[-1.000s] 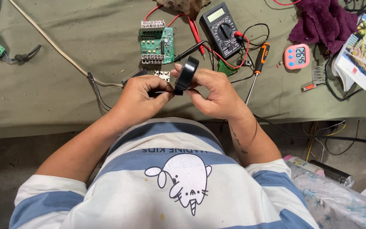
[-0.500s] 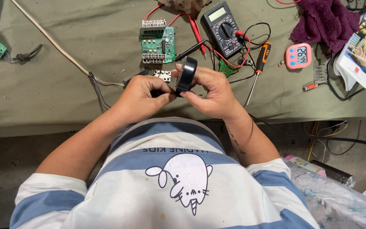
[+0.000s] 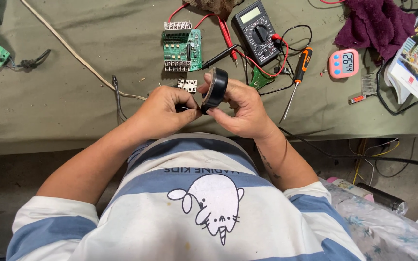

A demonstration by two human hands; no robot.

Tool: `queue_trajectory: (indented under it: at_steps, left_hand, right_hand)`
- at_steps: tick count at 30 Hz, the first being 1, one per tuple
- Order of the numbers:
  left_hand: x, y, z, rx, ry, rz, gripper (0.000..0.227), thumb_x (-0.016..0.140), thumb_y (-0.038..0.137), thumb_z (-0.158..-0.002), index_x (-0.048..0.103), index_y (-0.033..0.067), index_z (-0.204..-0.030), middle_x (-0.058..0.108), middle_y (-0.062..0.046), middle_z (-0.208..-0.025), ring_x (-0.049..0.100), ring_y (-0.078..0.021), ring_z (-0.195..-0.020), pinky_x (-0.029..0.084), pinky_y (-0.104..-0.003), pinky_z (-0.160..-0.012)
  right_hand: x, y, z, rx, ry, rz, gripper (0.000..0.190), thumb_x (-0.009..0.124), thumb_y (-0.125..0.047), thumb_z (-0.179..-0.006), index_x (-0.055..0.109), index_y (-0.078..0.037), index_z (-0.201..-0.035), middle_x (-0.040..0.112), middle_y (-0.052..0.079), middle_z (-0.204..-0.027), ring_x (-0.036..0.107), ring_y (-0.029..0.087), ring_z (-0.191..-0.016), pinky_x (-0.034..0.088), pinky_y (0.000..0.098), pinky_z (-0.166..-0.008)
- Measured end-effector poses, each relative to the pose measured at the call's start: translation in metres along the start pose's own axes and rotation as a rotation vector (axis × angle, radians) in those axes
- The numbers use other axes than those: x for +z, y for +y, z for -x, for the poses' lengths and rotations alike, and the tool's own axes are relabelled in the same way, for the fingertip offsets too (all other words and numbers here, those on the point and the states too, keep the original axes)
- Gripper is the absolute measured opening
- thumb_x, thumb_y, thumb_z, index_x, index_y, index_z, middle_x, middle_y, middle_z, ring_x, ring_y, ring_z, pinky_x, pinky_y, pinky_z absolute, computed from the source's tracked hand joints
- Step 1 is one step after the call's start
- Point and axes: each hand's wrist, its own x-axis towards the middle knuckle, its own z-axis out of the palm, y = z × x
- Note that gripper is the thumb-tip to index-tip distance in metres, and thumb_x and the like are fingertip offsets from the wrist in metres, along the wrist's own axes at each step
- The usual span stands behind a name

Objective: The person works on a small electronic component, using pliers to strip wires and then wrapping the connection with black electrical tape. They handle a circuit board and a multimeter on the workbench while performing the repair.

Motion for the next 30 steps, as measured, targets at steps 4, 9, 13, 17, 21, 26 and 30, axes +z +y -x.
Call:
queue_trajectory:
  at_steps: [4,9,13,17,21,26,30]
  left_hand:
    - [-0.001,0.0,-0.001,0.044,0.026,-0.019,0.006,0.073,0.008,-0.081,0.078,0.0077,-0.077,0.068,-0.015,-0.066,0.068,-0.0237,-0.068,0.051,-0.035,-0.066]
    - [-0.003,0.006,0.0,0.06,0.023,-0.047,0.006,0.073,0.009,-0.08,0.078,0.008,-0.077,0.068,-0.016,-0.067,0.068,-0.0268,-0.068,0.051,-0.036,-0.066]
    - [-0.002,-0.001,0.0,0.019,0.019,-0.057,0.007,0.072,0.013,-0.079,0.076,0.0083,-0.077,0.068,-0.015,-0.066,0.069,-0.0274,-0.069,0.051,-0.039,-0.066]
    - [0.004,-0.023,-0.004,-0.027,0.007,-0.03,0.008,0.071,0.015,-0.077,0.076,0.0086,-0.077,0.068,-0.011,-0.066,0.067,-0.0234,-0.07,0.051,-0.038,-0.068]
    - [0.001,-0.011,-0.003,-0.053,0.021,-0.065,0.007,0.072,0.019,-0.077,0.078,0.0145,-0.077,0.072,-0.008,-0.069,0.072,-0.0244,-0.074,0.053,-0.037,-0.07]
    - [0.005,-0.015,-0.007,-0.066,0.03,-0.042,0.013,0.076,0.026,-0.077,0.081,0.0178,-0.085,0.077,-0.004,-0.076,0.076,-0.0241,-0.083,0.056,-0.036,-0.074]
    - [0.006,-0.013,-0.007,-0.065,0.061,-0.037,0.013,0.076,0.025,-0.076,0.08,0.0174,-0.086,0.077,-0.008,-0.078,0.076,-0.0292,-0.085,0.056,-0.039,-0.075]
  right_hand:
    - [-0.003,0.003,0.002,-0.04,-0.017,0.084,0.071,0.087,-0.003,-0.083,0.057,0.0,-0.147,0.066,0.02,-0.123,0.07,0.024,-0.109,0.059,0.036,-0.087]
    - [0.001,0.002,0.002,-0.032,-0.005,0.173,0.07,0.086,-0.001,-0.085,0.056,-0.002,-0.148,0.067,0.019,-0.123,0.068,0.024,-0.11,0.059,0.0353,-0.089]
    - [0.005,-0.005,0.004,-0.136,0.003,0.359,0.066,0.085,-0.005,-0.084,0.059,0.003,-0.144,0.071,0.019,-0.12,0.071,0.033,-0.113,0.057,0.0411,-0.097]
    - [0.008,-0.002,0.004,-0.197,-0.023,0.478,0.061,0.081,-0.005,-0.083,0.062,0.007,-0.14,0.073,0.02,-0.119,0.07,0.036,-0.113,0.056,0.0451,-0.099]
    - [0.006,0.001,0.007,-0.222,-0.035,0.507,0.06,0.083,-0.003,-0.081,0.063,0.009,-0.136,0.072,0.02,-0.119,0.068,0.038,-0.117,0.053,0.0467,-0.102]
    - [0.003,0.006,0.009,-0.258,-0.011,0.612,0.061,0.082,-0.006,-0.081,0.062,0.009,-0.136,0.072,0.019,-0.121,0.068,0.037,-0.116,0.054,0.0462,-0.101]
    - [0.001,0.005,0.008,-0.27,-0.025,0.635,0.061,0.083,-0.008,-0.082,0.061,0.01,-0.136,0.072,0.019,-0.123,0.067,0.037,-0.119,0.053,0.0462,-0.102]
